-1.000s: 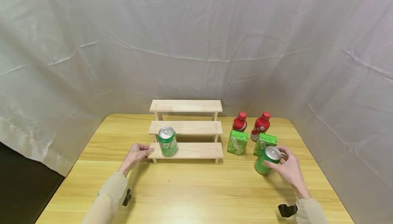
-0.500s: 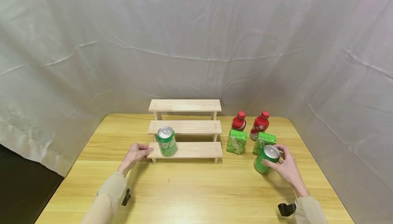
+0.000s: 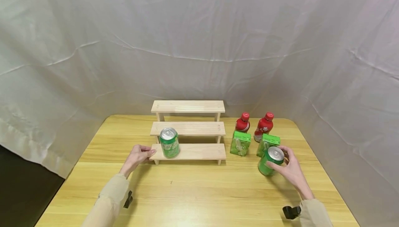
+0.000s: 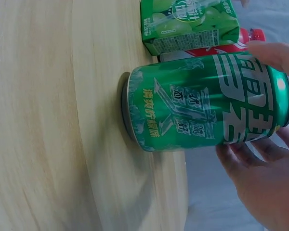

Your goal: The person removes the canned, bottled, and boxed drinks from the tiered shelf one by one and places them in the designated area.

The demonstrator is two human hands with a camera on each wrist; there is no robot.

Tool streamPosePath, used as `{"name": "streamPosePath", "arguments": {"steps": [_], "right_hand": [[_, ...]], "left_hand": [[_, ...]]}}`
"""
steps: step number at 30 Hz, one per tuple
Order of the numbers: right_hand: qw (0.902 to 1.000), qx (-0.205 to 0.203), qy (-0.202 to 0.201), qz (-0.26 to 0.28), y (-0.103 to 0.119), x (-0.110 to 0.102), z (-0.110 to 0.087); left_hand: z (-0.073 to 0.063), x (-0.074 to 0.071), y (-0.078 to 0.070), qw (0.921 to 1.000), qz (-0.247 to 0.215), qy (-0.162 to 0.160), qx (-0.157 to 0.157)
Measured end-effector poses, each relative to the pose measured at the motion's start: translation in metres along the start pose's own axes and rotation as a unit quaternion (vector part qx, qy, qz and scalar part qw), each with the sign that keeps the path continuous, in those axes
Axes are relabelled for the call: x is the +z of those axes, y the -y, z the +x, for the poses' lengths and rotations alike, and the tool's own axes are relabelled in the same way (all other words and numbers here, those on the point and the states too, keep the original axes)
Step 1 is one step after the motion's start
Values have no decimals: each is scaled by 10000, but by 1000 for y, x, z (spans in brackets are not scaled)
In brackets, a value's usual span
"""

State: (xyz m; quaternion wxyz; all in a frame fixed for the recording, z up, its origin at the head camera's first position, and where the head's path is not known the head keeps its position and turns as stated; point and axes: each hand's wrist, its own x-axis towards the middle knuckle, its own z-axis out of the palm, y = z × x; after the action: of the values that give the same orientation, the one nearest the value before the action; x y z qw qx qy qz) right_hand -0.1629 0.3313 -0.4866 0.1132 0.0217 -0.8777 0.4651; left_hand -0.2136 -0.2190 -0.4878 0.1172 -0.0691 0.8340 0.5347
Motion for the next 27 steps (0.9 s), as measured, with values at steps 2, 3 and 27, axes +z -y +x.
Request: {"name": "streamPosePath", "arguments": {"steps": [2, 3, 27], "right_hand": [[9996, -120, -264, 17, 2, 1, 0], [9990, -178, -411, -11, 4, 2, 0], [9783, -1674, 981, 731, 134, 131, 41]], "left_hand": [[0, 1, 0, 10000, 10, -10, -2], [1, 1, 0, 10000, 12, -7, -2], [1, 0, 0, 10000, -12, 1, -1]]}}
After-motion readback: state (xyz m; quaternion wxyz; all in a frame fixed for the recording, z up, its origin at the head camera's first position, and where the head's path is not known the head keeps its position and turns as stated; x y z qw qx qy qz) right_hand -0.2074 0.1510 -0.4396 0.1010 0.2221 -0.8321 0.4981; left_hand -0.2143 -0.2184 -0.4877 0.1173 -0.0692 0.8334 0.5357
